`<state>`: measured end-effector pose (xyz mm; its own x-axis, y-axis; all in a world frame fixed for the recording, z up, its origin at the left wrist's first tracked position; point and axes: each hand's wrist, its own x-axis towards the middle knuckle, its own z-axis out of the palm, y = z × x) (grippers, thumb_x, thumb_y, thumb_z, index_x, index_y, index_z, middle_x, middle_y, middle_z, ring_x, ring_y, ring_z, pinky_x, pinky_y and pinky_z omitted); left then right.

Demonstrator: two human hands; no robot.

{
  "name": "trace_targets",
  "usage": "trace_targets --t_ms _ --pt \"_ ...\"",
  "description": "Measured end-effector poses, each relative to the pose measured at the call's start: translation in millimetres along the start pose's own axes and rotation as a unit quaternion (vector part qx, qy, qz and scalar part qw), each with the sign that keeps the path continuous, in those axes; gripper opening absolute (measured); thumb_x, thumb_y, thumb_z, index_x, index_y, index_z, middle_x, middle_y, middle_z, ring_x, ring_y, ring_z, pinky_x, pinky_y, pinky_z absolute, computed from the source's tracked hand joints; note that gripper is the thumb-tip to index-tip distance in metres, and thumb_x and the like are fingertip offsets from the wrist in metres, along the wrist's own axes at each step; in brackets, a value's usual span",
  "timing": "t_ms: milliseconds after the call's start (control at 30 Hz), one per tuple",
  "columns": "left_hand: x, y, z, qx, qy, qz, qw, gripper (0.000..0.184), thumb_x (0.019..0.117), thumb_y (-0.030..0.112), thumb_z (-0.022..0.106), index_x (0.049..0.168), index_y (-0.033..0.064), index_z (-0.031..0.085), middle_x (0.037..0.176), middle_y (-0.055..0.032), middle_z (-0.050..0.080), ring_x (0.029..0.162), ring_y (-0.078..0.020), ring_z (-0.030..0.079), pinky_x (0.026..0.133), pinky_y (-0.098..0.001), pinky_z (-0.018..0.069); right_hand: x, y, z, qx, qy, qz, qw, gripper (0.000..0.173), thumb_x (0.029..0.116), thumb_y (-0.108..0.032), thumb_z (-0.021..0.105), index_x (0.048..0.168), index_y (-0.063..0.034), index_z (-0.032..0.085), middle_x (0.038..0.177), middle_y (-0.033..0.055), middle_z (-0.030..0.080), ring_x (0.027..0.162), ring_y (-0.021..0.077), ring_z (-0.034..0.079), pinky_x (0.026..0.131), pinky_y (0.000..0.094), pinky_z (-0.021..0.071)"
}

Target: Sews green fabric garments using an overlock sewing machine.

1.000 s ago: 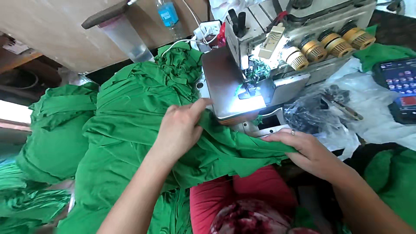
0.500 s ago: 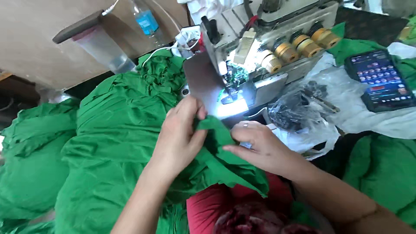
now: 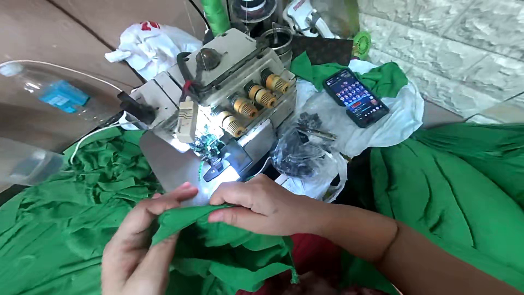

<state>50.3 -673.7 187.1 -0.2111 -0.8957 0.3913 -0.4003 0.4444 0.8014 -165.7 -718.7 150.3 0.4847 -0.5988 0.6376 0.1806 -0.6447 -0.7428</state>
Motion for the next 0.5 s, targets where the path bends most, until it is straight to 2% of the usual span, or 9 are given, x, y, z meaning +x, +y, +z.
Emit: trace_targets --t_ms 67,100,133,200,267,300,367,433,500 --pt "-3.9 -3.5 13.5 -0.078 0.050 -0.006 0.996 0.014 0.1033 0.030 0.055 0.109 0.0271 0.067 0.106 0.0094 0.075 0.106 -0.0097 0.071 0.100 -0.0316 0.0560 -2.0 4.1 -0.4 0.028 -0.013 -0.004 1.000 0.024 0.1047 -0.010 0.054 0.098 0.0096 0.067 0.072 0.0109 0.063 0.063 0.0093 0.057 0.060 0.0232 0.0466" --pt "-4.5 -4.1 23.1 -0.080 0.087 -0.001 0.993 0.012 0.1032 0.028 0.056 0.109 0.0288 0.066 0.101 0.0137 0.073 0.097 -0.0039 0.071 0.090 -0.0249 0.0581 -3.3 5.2 1.6 0.047 -0.015 -0.002 0.999 0.024 0.1042 -0.009 0.054 0.097 0.0105 0.066 0.073 0.0114 0.062 0.064 0.0087 0.056 0.061 0.0220 0.0456" --pt "-4.1 -4.2 31.2 -0.061 0.120 0.010 0.991 0.012 0.1026 0.025 0.056 0.108 0.0297 0.066 0.099 0.0185 0.070 0.091 0.0025 0.067 0.083 -0.0176 0.0559 -4.2 6.0 4.0 0.068 -0.010 0.003 0.998 0.023 0.1030 -0.008 0.056 0.094 0.0112 0.066 0.072 0.0114 0.061 0.064 0.0074 0.054 0.060 0.0202 0.0438" --pt "-1.8 -4.4 36.8 0.031 0.156 0.056 0.986 0.014 0.1005 0.018 0.056 0.108 0.0252 0.065 0.101 0.0217 0.066 0.094 0.0097 0.061 0.084 -0.0110 0.0505 -4.6 7.1 5.8 0.112 0.015 0.036 0.993 0.021 0.0985 -0.008 0.063 0.090 0.0114 0.064 0.071 0.0080 0.058 0.063 0.0020 0.050 0.059 0.0151 0.0401" --pt "0.1 -3.9 32.5 0.155 0.155 0.103 0.970 0.012 0.1030 0.018 0.054 0.107 0.0120 0.064 0.100 0.0122 0.067 0.096 0.0106 0.060 0.087 -0.0107 0.0486 -5.0 8.5 2.2 0.150 0.053 0.093 0.983 0.018 0.0923 -0.008 0.071 0.086 0.0071 0.065 0.069 -0.0005 0.059 0.063 -0.0055 0.050 0.060 0.0106 0.0406" --pt "1.1 -3.7 30.6 0.212 0.148 0.116 0.959 0.019 0.1045 0.021 0.054 0.105 0.0046 0.063 0.096 0.0030 0.068 0.093 0.0078 0.061 0.085 -0.0120 0.0490 -5.8 10.1 -1.1 0.164 0.065 0.123 0.977 0.016 0.0902 -0.008 0.074 0.085 0.0033 0.065 0.069 -0.0046 0.060 0.063 -0.0080 0.051 0.060 0.0096 0.0421" --pt "5.2 -4.7 32.7 0.290 0.147 0.120 0.938 0.027 0.1042 0.023 0.053 0.099 -0.0026 0.062 0.085 -0.0104 0.068 0.081 -0.0019 0.064 0.076 -0.0172 0.0507 -8.1 15.2 -8.0 0.177 0.073 0.162 0.968 0.012 0.0894 -0.008 0.073 0.082 -0.0016 0.066 0.067 -0.0094 0.061 0.060 -0.0098 0.052 0.057 0.0092 0.0434" --pt "7.6 -5.1 35.7 0.323 0.143 0.092 0.931 0.024 0.1016 0.020 0.055 0.099 -0.0018 0.063 0.080 -0.0117 0.066 0.072 -0.0080 0.063 0.068 -0.0220 0.0508 -11.9 20.0 -14.6 0.164 0.056 0.193 0.966 0.010 0.0940 -0.008 0.067 0.086 -0.0038 0.068 0.066 -0.0109 0.061 0.057 -0.0100 0.052 0.054 0.0089 0.0437" --pt "10.1 -5.4 38.2 0.330 0.130 0.042 0.934 0.016 0.0980 0.015 0.058 0.102 0.0013 0.066 0.078 -0.0086 0.066 0.067 -0.0114 0.062 0.061 -0.0277 0.0508 -16.3 26.1 -21.0 0.129 0.030 0.223 0.966 0.010 0.0969 -0.011 0.064 0.090 -0.0069 0.070 0.067 -0.0117 0.061 0.056 -0.0090 0.052 0.053 0.0089 0.0450"
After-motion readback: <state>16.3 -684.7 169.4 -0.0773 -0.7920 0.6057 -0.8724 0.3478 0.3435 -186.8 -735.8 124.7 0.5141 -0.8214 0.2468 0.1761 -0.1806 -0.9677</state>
